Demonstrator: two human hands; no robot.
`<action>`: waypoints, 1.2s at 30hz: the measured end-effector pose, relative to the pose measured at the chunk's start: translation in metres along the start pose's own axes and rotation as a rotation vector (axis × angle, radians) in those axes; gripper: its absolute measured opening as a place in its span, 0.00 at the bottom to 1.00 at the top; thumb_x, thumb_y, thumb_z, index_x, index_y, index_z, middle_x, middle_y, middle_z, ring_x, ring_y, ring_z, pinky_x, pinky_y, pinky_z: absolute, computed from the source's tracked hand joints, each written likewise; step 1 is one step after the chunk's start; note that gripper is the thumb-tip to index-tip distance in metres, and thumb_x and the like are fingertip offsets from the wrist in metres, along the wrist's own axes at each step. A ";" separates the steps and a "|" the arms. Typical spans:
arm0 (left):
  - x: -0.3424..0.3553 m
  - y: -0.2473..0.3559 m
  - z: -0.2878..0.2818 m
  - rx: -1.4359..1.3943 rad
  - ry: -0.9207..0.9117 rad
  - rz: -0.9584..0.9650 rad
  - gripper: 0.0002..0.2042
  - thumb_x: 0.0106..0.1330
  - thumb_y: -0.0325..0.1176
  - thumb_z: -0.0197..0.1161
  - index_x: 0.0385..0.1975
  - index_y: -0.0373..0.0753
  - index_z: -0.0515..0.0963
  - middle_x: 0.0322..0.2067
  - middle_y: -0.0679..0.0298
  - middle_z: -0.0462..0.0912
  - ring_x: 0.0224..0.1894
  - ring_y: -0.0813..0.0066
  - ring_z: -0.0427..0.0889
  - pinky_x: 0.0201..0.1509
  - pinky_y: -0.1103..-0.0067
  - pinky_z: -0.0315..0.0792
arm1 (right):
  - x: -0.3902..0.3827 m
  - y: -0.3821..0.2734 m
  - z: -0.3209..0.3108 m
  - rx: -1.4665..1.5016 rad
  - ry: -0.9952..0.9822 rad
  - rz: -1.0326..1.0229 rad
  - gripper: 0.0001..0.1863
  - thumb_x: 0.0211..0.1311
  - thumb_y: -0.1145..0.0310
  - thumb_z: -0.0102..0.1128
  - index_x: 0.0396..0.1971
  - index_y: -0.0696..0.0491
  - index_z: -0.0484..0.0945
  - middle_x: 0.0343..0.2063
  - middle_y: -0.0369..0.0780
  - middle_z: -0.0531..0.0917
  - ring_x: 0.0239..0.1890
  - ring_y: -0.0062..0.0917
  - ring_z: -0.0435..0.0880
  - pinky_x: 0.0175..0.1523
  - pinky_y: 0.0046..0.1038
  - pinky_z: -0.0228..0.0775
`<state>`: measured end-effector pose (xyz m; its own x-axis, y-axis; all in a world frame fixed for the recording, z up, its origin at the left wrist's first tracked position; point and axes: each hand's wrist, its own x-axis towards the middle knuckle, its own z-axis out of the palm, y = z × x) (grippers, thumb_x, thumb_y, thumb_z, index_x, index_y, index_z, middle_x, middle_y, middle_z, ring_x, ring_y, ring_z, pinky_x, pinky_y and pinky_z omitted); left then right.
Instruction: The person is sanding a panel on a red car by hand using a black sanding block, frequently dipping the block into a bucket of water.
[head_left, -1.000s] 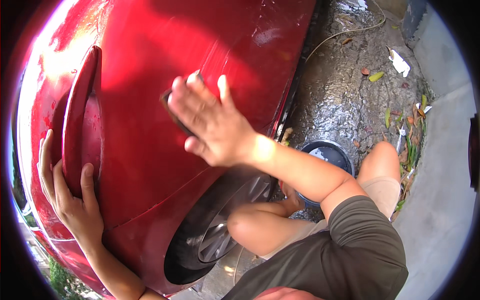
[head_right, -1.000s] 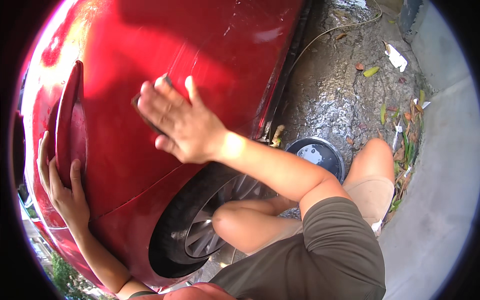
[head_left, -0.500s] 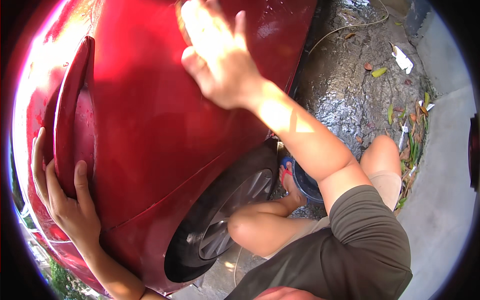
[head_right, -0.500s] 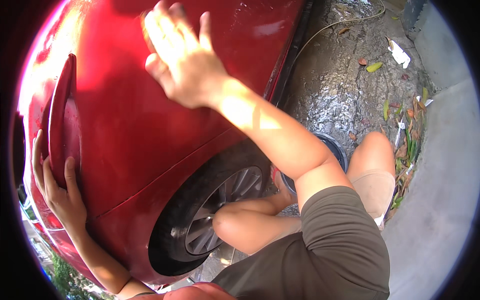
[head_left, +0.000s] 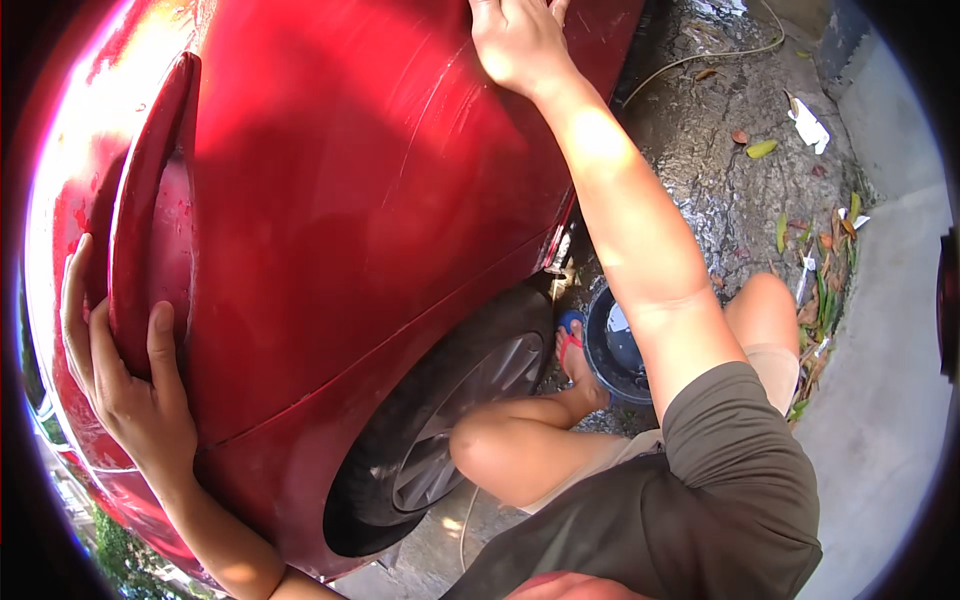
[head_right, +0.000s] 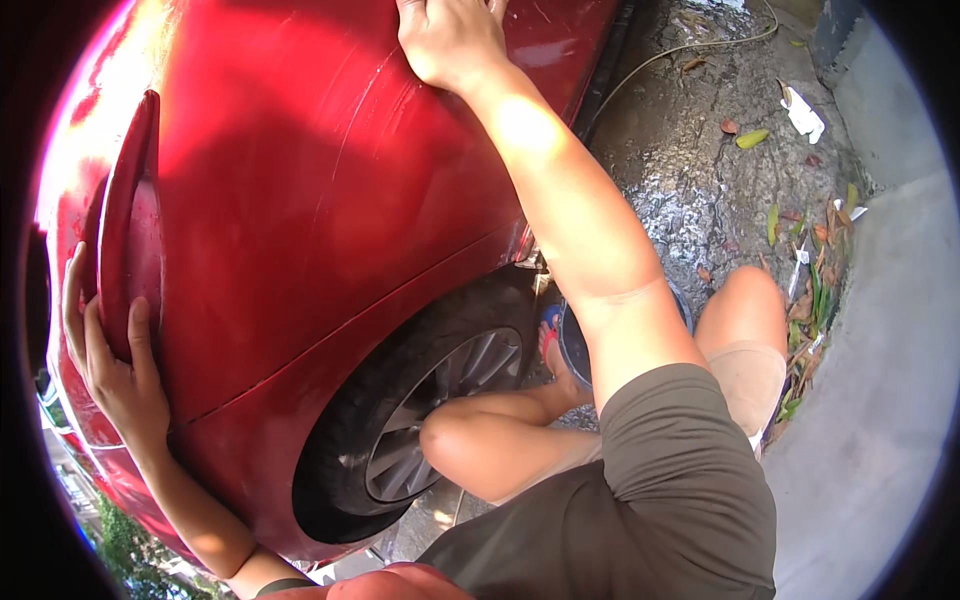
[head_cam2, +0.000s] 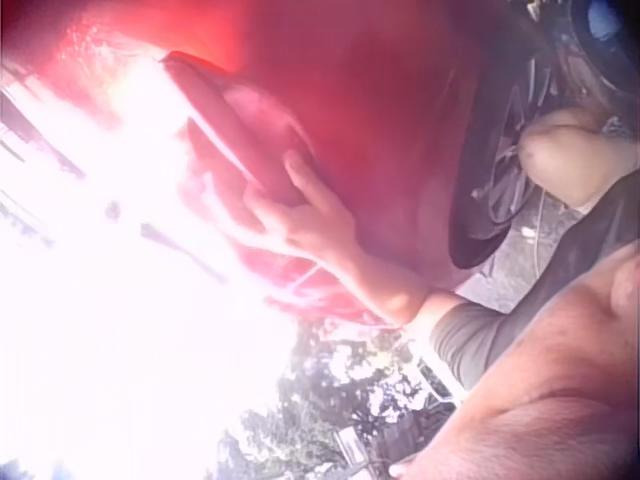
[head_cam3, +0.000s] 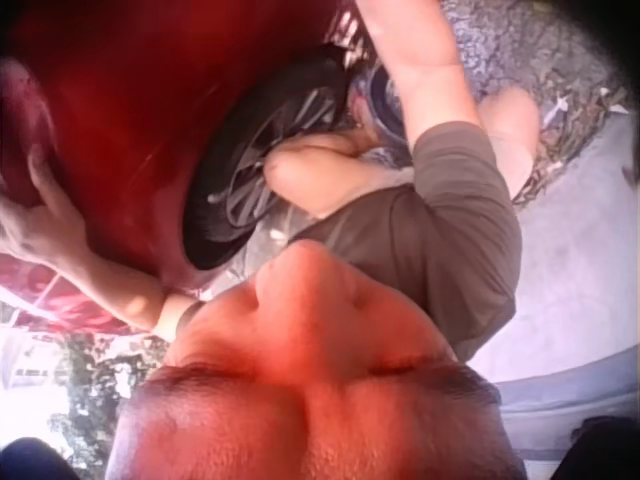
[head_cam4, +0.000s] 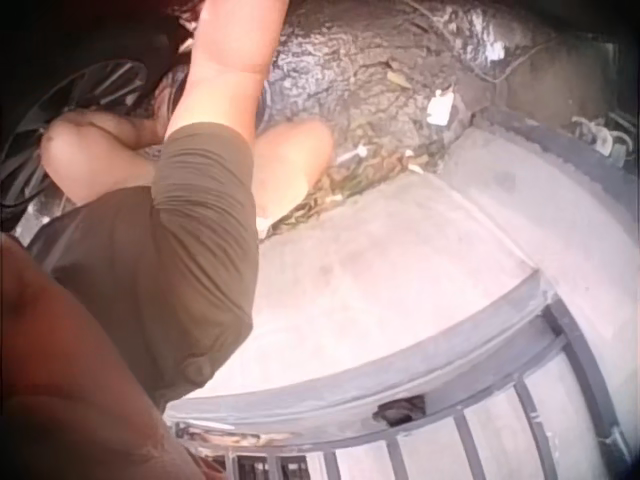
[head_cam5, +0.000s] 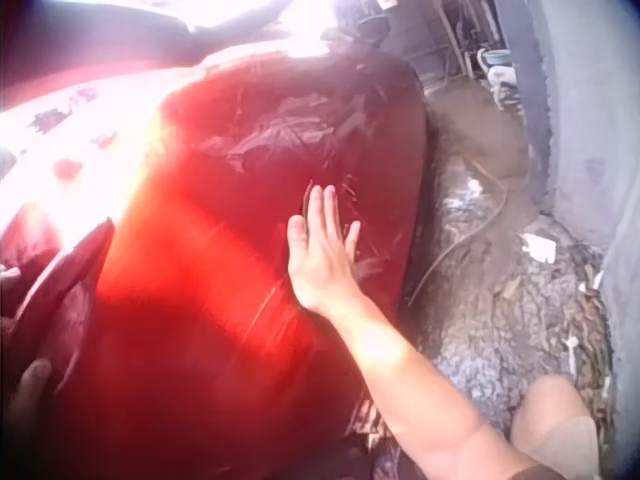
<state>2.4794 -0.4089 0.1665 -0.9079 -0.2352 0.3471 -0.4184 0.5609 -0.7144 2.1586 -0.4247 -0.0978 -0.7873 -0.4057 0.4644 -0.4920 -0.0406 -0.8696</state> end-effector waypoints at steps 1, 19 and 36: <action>0.001 -0.002 -0.002 0.002 0.009 0.003 0.18 0.73 0.34 0.62 0.56 0.28 0.77 0.69 0.57 0.72 0.71 0.52 0.69 0.73 0.62 0.64 | -0.020 -0.001 0.011 -0.011 0.097 -0.013 0.38 0.81 0.45 0.25 0.79 0.56 0.47 0.79 0.50 0.47 0.82 0.41 0.43 0.80 0.58 0.28; -0.006 -0.009 -0.009 0.004 -0.027 -0.004 0.21 0.72 0.32 0.62 0.62 0.30 0.75 0.69 0.56 0.72 0.71 0.53 0.69 0.73 0.63 0.64 | -0.160 -0.051 0.014 0.074 -0.306 -0.426 0.41 0.78 0.47 0.39 0.80 0.55 0.40 0.81 0.47 0.40 0.82 0.44 0.40 0.75 0.69 0.29; -0.009 -0.007 -0.004 0.007 -0.026 -0.036 0.21 0.73 0.31 0.60 0.63 0.31 0.74 0.69 0.56 0.72 0.71 0.53 0.69 0.73 0.63 0.63 | -0.157 -0.076 0.010 0.223 -0.303 -0.474 0.38 0.78 0.46 0.38 0.79 0.51 0.50 0.80 0.42 0.50 0.82 0.34 0.45 0.76 0.67 0.24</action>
<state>2.4908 -0.4074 0.1701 -0.8927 -0.2756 0.3565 -0.4507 0.5460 -0.7062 2.3231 -0.3673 -0.1060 -0.3443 -0.5373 0.7699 -0.6478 -0.4577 -0.6090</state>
